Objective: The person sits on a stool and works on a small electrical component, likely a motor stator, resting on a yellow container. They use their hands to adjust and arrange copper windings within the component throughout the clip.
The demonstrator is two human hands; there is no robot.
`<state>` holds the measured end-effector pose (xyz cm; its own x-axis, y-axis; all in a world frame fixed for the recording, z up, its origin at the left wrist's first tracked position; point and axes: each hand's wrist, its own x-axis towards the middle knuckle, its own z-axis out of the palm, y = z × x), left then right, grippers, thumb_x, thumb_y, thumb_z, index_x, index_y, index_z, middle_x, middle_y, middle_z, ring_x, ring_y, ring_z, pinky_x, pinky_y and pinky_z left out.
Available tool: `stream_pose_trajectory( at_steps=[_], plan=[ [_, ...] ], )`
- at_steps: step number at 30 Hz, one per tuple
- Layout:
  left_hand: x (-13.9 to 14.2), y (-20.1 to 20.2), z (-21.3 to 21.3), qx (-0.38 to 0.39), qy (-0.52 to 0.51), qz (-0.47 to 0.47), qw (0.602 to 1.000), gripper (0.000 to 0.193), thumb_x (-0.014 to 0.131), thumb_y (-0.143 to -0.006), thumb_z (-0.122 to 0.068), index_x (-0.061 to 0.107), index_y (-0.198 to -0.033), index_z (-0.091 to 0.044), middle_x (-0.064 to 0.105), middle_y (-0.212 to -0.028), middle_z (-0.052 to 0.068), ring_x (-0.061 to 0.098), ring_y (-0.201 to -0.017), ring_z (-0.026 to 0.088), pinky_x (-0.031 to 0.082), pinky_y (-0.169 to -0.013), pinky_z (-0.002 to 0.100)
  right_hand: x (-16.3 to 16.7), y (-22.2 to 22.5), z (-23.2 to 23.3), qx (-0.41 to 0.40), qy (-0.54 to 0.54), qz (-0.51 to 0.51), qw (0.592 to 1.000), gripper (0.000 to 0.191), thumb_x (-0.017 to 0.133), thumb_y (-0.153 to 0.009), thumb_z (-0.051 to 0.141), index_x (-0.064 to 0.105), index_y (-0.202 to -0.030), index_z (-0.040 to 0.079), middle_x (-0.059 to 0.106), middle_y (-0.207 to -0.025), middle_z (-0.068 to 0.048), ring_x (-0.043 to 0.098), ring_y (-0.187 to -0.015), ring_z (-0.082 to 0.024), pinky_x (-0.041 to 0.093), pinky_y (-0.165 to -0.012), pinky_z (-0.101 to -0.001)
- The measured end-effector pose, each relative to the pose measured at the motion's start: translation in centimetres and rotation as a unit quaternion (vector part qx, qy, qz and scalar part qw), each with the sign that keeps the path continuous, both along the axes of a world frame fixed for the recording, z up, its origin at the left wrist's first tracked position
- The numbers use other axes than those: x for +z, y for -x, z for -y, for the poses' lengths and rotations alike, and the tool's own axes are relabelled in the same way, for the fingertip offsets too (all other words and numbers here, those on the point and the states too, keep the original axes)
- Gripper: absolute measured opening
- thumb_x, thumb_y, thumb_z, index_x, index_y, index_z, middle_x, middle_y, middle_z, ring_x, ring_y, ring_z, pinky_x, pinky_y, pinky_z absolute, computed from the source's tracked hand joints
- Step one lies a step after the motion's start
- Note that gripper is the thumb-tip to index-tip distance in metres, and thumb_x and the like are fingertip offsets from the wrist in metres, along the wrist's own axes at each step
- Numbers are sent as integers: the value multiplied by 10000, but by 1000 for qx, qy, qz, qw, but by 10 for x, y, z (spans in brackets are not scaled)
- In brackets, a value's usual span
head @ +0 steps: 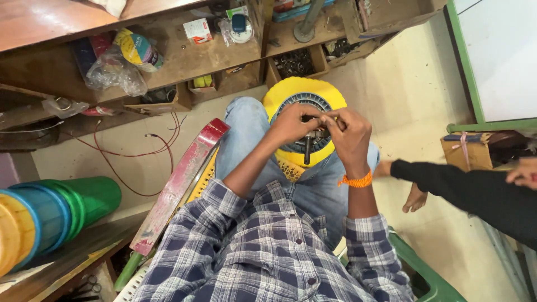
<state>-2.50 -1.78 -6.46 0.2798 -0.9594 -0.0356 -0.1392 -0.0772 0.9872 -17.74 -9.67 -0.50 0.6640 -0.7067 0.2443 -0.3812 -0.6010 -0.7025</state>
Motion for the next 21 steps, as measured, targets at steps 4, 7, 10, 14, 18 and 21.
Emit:
stream_pose_trajectory(
  at_steps=[4,7,10,14,18,21],
  plan=[
    [-15,-29,-6,-82,78,14,993,173,740,-887,-96,779,-1055,-79,798,-1011,89,784,-918,247,591,-829,334,3,13,-26,-39,-66,-12,997,103,812,-869,59,753,-937,9,601,-683,-59,479,-565,-100,387,-532,-294],
    [-17,-43,-8,-135,114,65,982,183,748,-897,-74,774,-1079,-71,784,-1067,98,765,-969,258,581,-858,340,-8,19,-50,-94,-160,-10,983,103,800,-898,81,761,-957,5,529,-624,-11,425,-565,-49,326,-508,-276],
    [-16,-49,-7,-155,144,78,974,233,730,-881,-45,776,-1107,-81,781,-1103,97,759,-1008,259,584,-894,341,-28,17,-71,-128,-215,13,968,96,764,-937,82,762,-970,-8,501,-631,23,390,-583,-32,279,-510,-258],
    [-16,-50,-8,-154,161,84,971,302,706,-833,0,786,-1110,-92,783,-1117,91,763,-1029,255,591,-914,344,-51,16,-81,-111,-291,85,946,120,690,-991,86,745,-992,-20,599,-721,47,477,-643,-8,364,-552,-216],
    [-16,-51,-7,-154,175,90,968,298,714,-834,2,785,-1108,-94,781,-1125,87,761,-1035,249,596,-915,340,-57,16,-79,-93,-299,100,944,147,676,-994,90,754,-1016,-32,670,-790,32,535,-683,-14,417,-588,-210],
    [-16,-51,-6,-152,165,77,971,307,712,-825,2,791,-1107,-90,782,-1117,89,762,-1028,244,594,-907,340,-57,16,-80,-91,-287,83,950,151,696,-990,104,768,-1012,-26,640,-732,19,530,-647,-29,412,-568,-225]
  ],
)
